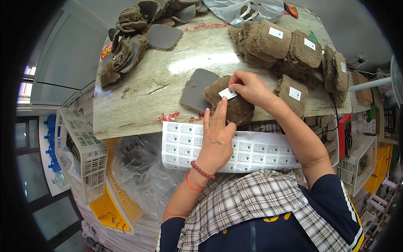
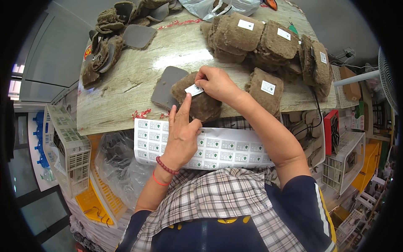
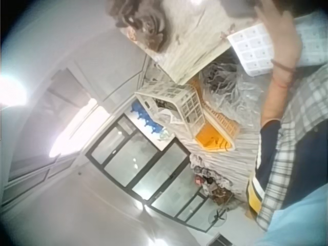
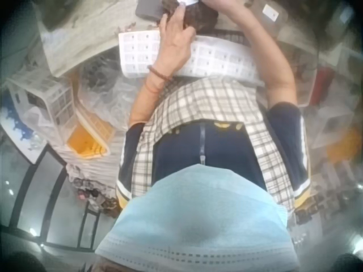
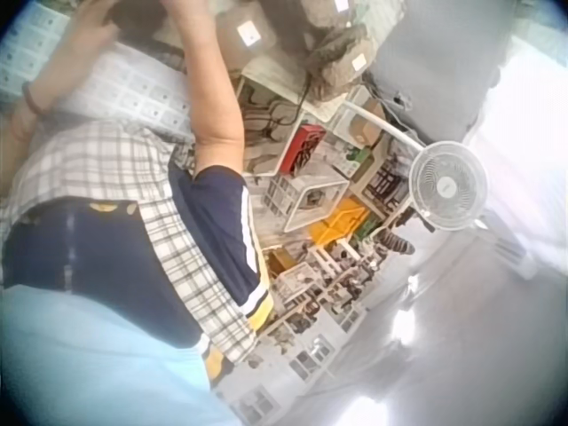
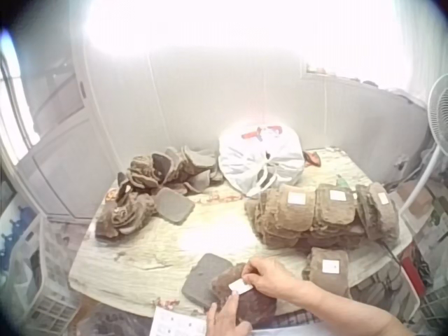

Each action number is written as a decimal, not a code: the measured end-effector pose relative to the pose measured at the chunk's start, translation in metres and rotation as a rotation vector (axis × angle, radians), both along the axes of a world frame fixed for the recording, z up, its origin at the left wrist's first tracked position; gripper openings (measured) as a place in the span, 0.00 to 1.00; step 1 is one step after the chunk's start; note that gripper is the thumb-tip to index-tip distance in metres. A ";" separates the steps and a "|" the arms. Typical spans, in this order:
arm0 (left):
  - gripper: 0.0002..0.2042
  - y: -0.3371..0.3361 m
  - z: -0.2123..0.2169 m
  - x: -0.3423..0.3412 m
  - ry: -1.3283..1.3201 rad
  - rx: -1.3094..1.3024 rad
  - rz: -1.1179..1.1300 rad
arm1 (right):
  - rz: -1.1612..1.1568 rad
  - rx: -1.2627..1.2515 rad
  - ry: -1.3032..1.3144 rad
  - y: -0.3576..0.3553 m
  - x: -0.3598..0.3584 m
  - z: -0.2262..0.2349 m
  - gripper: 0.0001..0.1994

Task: The person applies small white labels to brown rectangular items on a table. They peel labels from a sheet, place them on the items, and stack the labeled items. The person handles the items one at a time and uses both hands to position the labels.

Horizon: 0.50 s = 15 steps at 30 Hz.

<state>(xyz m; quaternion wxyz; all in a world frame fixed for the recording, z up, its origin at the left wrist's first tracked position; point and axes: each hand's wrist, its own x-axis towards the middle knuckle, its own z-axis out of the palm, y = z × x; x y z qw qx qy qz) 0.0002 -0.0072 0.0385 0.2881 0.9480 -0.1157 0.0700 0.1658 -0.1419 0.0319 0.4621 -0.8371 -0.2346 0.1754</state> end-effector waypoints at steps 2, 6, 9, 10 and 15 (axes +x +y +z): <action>0.04 -0.001 0.002 0.000 -0.013 0.032 0.007 | -0.004 -0.003 -0.003 0.000 0.000 -0.003 0.08; 0.04 0.000 0.005 0.004 -0.019 0.064 -0.013 | -0.007 0.004 -0.008 0.000 -0.003 0.000 0.08; 0.04 0.001 0.005 0.008 -0.004 0.077 -0.041 | -0.014 0.007 -0.004 0.000 -0.003 0.000 0.07; 0.04 0.001 0.005 0.009 0.002 0.082 -0.050 | -0.018 0.006 -0.001 0.001 -0.003 0.000 0.07; 0.03 0.002 -0.002 0.009 0.036 0.070 -0.061 | -0.018 -0.002 -0.045 0.001 -0.005 -0.002 0.06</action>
